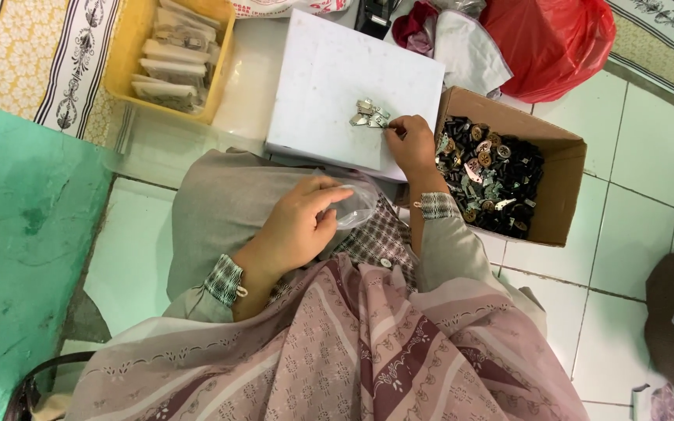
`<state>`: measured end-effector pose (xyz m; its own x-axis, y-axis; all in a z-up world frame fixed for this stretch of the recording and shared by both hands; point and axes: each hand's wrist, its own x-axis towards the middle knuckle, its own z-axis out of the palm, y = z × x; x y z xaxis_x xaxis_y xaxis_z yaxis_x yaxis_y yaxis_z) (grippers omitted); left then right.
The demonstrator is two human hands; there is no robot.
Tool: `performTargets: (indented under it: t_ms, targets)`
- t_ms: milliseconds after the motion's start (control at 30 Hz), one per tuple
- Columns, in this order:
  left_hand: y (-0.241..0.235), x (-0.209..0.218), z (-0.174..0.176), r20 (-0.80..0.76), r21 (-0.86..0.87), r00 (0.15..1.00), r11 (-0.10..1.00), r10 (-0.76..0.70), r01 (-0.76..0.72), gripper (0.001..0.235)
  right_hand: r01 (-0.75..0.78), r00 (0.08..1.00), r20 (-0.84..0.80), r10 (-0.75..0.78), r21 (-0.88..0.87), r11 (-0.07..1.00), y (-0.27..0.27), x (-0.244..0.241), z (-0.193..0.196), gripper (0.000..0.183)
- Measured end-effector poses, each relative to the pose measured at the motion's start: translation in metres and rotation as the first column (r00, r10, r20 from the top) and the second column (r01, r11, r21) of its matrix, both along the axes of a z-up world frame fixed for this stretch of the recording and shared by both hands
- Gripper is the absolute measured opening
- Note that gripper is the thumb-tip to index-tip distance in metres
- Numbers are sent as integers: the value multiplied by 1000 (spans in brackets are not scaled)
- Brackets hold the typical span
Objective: The person sorts through a collection of large decorative buttons in a cardboard box, selects specific cross-shaped buttons, and places them into a small clear plastic bag.
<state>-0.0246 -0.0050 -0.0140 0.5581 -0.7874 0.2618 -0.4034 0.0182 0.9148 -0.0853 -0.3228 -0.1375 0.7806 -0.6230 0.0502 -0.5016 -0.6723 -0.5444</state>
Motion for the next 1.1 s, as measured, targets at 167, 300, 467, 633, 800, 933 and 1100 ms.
performTargets:
  t_ms: [167, 300, 467, 633, 800, 933, 1100]
  targets:
    - [2, -2, 5, 24, -17, 1000, 1000, -9, 9, 37, -25, 997, -77, 23, -24, 999, -1, 10, 0, 18]
    - [2, -3, -3, 16, -10, 1000, 1000, 6, -6, 38, -13, 998, -67, 10, -55, 998, -3, 9, -7, 17]
    - [-3, 1, -5, 39, -18, 999, 1000, -11, 12, 38, -19, 999, -49, 13, -124, 992, -10, 5, -26, 11]
    - [-3, 2, 6, 53, -17, 998, 999, -26, 27, 38, -14, 1000, -21, 11, -137, 991, -9, 3, -26, 9]
    - [-4, 1, 5, 49, -9, 998, 1000, -26, 26, 39, 1, 1000, -22, -2, -60, 998, -9, 2, -20, 8]
    - [-6, 0, 2, 54, 0, 998, 999, -34, 34, 37, 10, 1000, 8, -10, 9, 1000, -11, 3, -17, 6]
    - [-9, -1, -8, 42, 4, 999, 999, -32, 32, 37, 24, 1000, -18, -24, -10, 1000, -18, 4, -25, 7]
